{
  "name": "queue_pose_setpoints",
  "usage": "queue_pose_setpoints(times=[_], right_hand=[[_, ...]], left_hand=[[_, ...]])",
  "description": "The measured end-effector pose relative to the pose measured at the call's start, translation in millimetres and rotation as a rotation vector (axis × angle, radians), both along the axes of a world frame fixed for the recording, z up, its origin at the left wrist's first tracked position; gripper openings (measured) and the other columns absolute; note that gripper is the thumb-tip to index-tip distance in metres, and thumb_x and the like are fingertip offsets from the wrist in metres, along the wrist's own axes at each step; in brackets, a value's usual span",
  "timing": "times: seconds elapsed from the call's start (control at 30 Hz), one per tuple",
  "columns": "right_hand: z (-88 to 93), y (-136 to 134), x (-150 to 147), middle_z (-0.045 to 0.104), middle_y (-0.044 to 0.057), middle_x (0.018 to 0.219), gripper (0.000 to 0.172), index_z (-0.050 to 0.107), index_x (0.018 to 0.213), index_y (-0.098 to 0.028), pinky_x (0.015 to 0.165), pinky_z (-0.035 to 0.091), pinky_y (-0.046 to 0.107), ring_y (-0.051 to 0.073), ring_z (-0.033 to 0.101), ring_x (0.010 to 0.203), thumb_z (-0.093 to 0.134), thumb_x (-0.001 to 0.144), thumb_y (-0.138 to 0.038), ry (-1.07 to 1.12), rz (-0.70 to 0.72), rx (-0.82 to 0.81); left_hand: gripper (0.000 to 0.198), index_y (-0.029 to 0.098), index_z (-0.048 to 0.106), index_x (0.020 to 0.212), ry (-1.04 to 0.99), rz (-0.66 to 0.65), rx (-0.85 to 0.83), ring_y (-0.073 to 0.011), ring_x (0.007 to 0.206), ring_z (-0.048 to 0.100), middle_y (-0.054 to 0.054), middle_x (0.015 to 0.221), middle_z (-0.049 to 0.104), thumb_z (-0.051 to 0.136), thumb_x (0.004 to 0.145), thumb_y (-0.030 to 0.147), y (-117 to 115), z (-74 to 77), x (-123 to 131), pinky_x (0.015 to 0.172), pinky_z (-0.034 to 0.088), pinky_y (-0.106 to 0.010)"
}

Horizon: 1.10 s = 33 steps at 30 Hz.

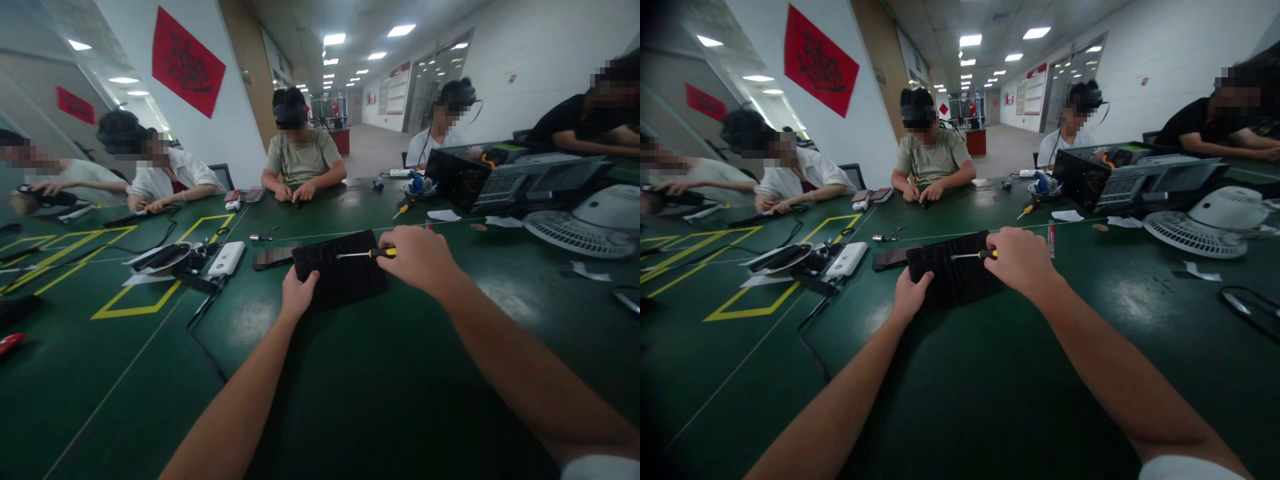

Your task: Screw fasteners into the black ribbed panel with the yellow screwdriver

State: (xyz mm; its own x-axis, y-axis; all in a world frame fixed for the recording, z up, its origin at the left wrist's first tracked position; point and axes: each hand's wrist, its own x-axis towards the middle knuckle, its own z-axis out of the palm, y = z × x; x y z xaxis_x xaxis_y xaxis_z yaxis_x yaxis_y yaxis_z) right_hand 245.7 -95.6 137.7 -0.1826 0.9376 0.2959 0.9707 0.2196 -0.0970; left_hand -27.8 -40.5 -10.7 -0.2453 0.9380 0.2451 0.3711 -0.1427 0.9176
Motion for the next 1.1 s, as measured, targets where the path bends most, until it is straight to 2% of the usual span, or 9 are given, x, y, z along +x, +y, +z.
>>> queue_pose_setpoints(times=[0.13, 0.27, 0.4, 0.63, 0.8, 1.1], right_hand=[[-1.6, 1.9, 0.3, 0.077, 0.009, 0.102, 0.021, 0.079, 0.099, -0.024, 0.065, 0.038, 0.037, 0.028, 0.068, 0.091, 0.065, 0.093, -0.039, 0.006, -0.001, -0.002], [-3.9, 3.1, 0.9, 0.076, 0.009, 0.101, 0.021, 0.077, 0.098, -0.024, 0.065, 0.036, 0.037, 0.027, 0.068, 0.088, 0.062, 0.094, -0.038, 0.007, 0.013, -0.008], [-6.3, 3.0, 1.1, 0.076, 0.008, 0.099, 0.015, 0.073, 0.096, -0.024, 0.063, 0.032, 0.036, 0.027, 0.067, 0.085, 0.063, 0.093, -0.035, -0.005, 0.018, -0.008], [-4.2, 0.2, -1.0, 0.076, 0.007, 0.097, 0.014, 0.072, 0.093, -0.024, 0.061, 0.029, 0.034, 0.026, 0.067, 0.085, 0.064, 0.093, -0.036, -0.015, 0.008, -0.021], [-4.8, 0.9, 0.0, 0.077, 0.006, 0.099, 0.016, 0.074, 0.095, -0.024, 0.063, 0.031, 0.035, 0.027, 0.068, 0.088, 0.064, 0.093, -0.037, -0.028, -0.014, -0.027], [-7.4, 2.1, 2.0, 0.078, 0.007, 0.100, 0.022, 0.078, 0.098, -0.024, 0.064, 0.034, 0.037, 0.028, 0.069, 0.089, 0.064, 0.095, -0.041, -0.030, -0.022, -0.013]], left_hand=[[0.034, 0.018, 0.075, 0.103, -0.084, -0.048, -0.053, -0.0283, 0.094, 0.077, -0.008, 0.100, 0.082, 0.080, 0.073, 0.034, 3.3, 3.3, -4.1, 0.089, 0.061, -0.043], [0.033, 0.018, 0.075, 0.104, -0.206, -0.072, -0.132, -0.0260, 0.092, 0.078, -0.007, 0.099, 0.082, 0.078, 0.071, 0.022, 4.6, 13.5, -0.9, 0.090, 0.062, -0.042], [0.033, 0.018, 0.073, 0.102, -0.264, -0.063, -0.108, -0.0249, 0.091, 0.077, -0.006, 0.096, 0.081, 0.075, 0.069, 0.014, 4.1, 20.0, 5.2, 0.092, 0.062, -0.042], [0.030, 0.018, 0.073, 0.105, -0.217, -0.050, -0.045, -0.0256, 0.098, 0.077, -0.006, 0.101, 0.081, 0.072, 0.075, 0.015, 3.2, 10.0, 7.2, 0.096, 0.061, -0.042], [0.029, 0.019, 0.073, 0.106, -0.207, -0.082, -0.011, -0.0263, 0.099, 0.077, -0.007, 0.103, 0.081, 0.071, 0.077, 0.015, 3.2, 2.3, 6.2, 0.095, 0.061, -0.043], [0.025, 0.019, 0.074, 0.102, -0.189, -0.079, -0.020, -0.0261, 0.095, 0.076, -0.007, 0.100, 0.080, 0.072, 0.077, 0.017, 1.9, 2.4, 5.5, 0.090, 0.061, -0.040]])
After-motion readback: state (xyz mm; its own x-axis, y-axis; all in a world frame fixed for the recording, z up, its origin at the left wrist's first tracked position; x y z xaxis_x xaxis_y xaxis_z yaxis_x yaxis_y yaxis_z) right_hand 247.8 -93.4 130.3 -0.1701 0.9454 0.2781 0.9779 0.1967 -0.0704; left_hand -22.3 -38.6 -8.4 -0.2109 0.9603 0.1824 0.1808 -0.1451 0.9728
